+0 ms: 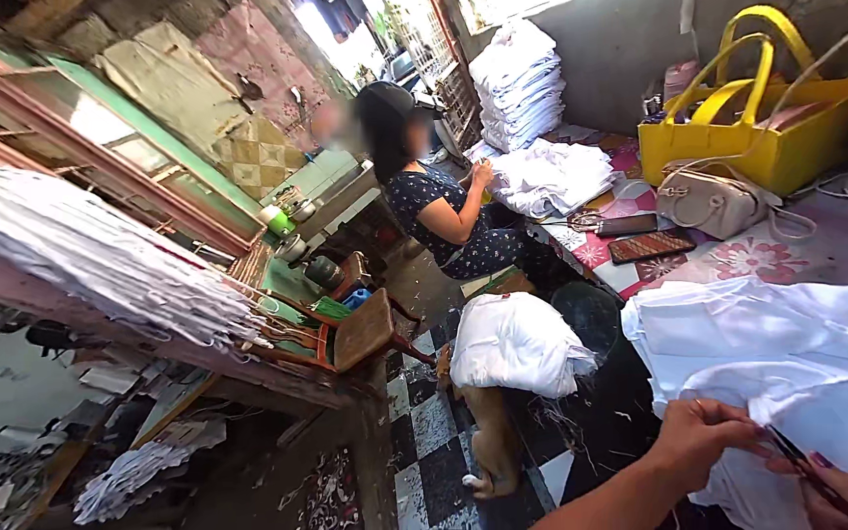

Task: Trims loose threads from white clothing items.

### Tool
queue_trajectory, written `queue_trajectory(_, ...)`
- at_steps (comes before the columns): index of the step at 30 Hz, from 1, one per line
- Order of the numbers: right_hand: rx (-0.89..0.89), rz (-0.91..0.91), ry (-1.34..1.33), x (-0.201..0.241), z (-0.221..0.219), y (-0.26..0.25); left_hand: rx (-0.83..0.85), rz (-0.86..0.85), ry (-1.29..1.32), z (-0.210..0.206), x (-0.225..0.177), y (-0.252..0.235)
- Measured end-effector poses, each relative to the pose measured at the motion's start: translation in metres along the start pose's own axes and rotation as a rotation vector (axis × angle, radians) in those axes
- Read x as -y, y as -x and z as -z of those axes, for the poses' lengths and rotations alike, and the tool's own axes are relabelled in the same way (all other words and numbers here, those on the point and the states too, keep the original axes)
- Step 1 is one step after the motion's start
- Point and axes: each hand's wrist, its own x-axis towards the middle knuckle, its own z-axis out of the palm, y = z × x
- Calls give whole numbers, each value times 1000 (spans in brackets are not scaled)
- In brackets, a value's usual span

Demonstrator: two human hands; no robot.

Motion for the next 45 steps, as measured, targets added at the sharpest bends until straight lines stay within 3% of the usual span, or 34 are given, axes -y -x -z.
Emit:
queue_trajectory(7, -113, -25, -12, 2, -4, 3, -20, -15, -35, -1, -1, 1)
queue_trajectory(22, -5, -108, -74, 16, 4, 0, -9, -22, -61, -1, 7, -2)
queue_trajectory(31, -139, -25, -36, 3, 2, -8, -3, 16, -24, -1, 16, -2)
queue_trajectory(34, -289, 154, 110, 1, 3, -2, 2, 19, 31, -1, 18, -3)
queue_trajectory(37, -457, 312, 275, 1, -3, -7, 10, -56, 46, -4, 19, -5)
queue_trajectory(42, -516, 265, 262, -2, -19, -29, -23, -322, -201, -8, 30, -14)
queue_trajectory(45, -544, 331, 318, -5, -21, -31, -14, -412, -328, -4, 31, -17)
